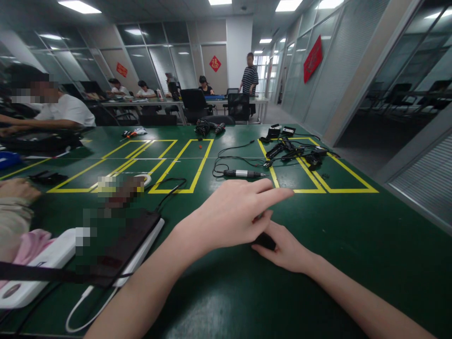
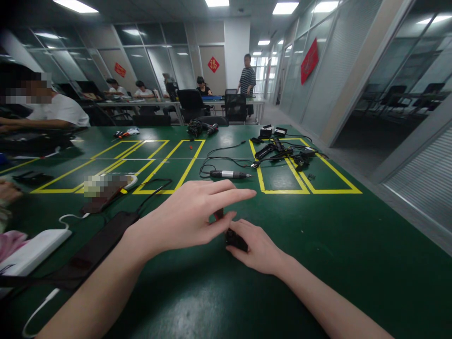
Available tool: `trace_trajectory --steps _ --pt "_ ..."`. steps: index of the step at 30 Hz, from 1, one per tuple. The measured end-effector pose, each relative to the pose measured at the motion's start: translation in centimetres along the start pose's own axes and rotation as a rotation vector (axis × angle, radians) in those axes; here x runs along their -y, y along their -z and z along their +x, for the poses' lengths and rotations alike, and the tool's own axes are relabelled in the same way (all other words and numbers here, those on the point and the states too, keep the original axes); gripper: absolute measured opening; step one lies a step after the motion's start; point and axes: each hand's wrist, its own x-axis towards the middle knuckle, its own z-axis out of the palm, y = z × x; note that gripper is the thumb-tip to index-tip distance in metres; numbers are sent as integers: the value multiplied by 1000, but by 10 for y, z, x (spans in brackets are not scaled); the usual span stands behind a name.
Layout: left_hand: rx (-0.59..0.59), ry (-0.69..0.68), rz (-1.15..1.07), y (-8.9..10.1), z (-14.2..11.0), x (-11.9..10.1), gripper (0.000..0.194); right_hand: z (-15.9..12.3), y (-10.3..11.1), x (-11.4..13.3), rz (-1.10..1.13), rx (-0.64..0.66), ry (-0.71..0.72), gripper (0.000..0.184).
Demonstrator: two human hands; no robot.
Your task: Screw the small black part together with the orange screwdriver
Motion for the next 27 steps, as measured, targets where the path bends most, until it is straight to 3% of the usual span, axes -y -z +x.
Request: trace_trajectory --steps 16,21,27 --pt "19 23 -18 2 -1 -1 51 -2 -3 -6 15 0 -72 42" --pt "27 26 -13 2 -1 -1 54 -2 -3 -7 -25 -21 -60 53" --pt "16 6 -29 1 -1 0 52 -1 -1 -6 -57 -45 -69 52"
